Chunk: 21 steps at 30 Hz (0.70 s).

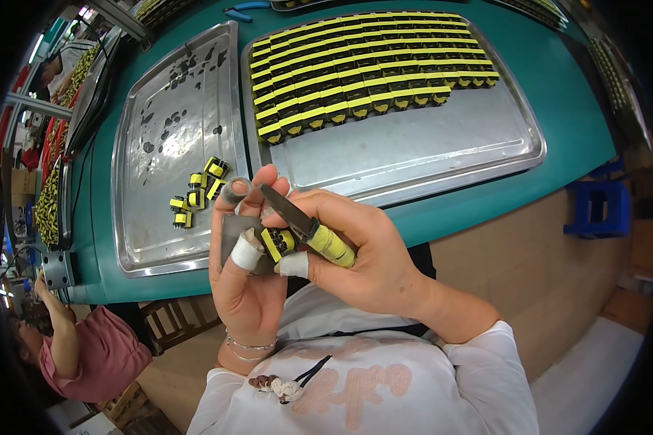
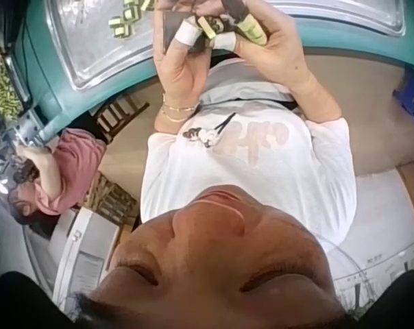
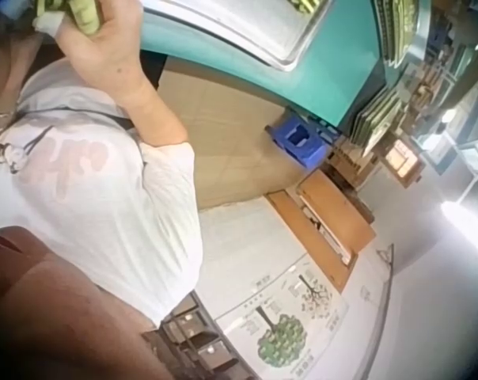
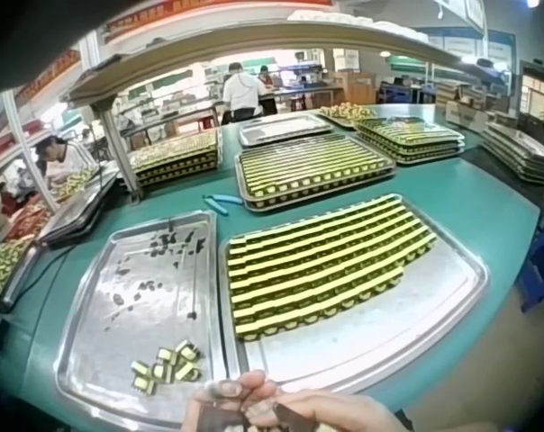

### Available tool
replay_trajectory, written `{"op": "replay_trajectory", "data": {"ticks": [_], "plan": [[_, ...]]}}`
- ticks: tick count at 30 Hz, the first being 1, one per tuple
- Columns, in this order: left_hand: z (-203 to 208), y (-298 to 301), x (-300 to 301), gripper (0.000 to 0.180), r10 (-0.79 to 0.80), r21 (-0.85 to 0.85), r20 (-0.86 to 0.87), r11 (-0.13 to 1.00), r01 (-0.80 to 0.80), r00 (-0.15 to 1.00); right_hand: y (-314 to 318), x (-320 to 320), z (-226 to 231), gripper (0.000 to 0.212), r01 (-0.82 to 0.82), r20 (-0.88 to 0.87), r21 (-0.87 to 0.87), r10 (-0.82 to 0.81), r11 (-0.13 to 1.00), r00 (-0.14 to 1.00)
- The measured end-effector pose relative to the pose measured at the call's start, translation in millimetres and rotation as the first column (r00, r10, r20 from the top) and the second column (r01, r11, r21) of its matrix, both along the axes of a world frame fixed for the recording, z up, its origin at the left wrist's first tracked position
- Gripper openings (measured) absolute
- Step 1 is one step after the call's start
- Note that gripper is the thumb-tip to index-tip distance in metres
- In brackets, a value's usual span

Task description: The person cuts small electronic components with pliers, then sorts them into a tray and a plastic bin.

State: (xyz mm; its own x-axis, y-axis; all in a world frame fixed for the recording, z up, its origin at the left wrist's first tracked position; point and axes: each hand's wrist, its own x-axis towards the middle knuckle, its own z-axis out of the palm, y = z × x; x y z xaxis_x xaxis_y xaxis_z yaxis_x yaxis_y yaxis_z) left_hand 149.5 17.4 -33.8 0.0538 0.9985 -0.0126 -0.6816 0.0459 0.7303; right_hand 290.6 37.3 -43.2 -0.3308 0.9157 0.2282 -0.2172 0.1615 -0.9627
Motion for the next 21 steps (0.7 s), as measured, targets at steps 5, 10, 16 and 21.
{"op": "replay_trajectory", "data": {"ticks": [5, 10, 16, 21], "plan": [[-2.6, 4.6, -2.2, 0.066, 0.003, -0.01, 0.038, 1.0, -0.003, 0.999, 3.2, 5.1, -2.4, 0.035, -0.038, 0.167, 0.141, 0.014, 0.989, 0.986], [-0.1, 6.8, -3.0, 0.076, -0.005, 0.018, 0.085, 1.0, 0.004, 0.996, 3.0, 0.9, -6.3, 0.034, 0.01, 0.187, 0.257, -0.06, 0.966, 0.98], [-1.8, 6.9, -2.3, 0.083, -0.027, 0.049, 0.074, 0.999, 0.024, 0.997, 2.4, -1.5, -3.3, 0.038, 0.011, 0.212, 0.294, -0.076, 0.956, 0.974], [-2.4, 6.8, -0.9, 0.082, -0.01, 0.076, 0.038, 0.997, 0.007, 0.999, -1.1, -3.8, -1.2, 0.044, 0.042, 0.244, 0.278, -0.113, 0.96, 0.963]]}}
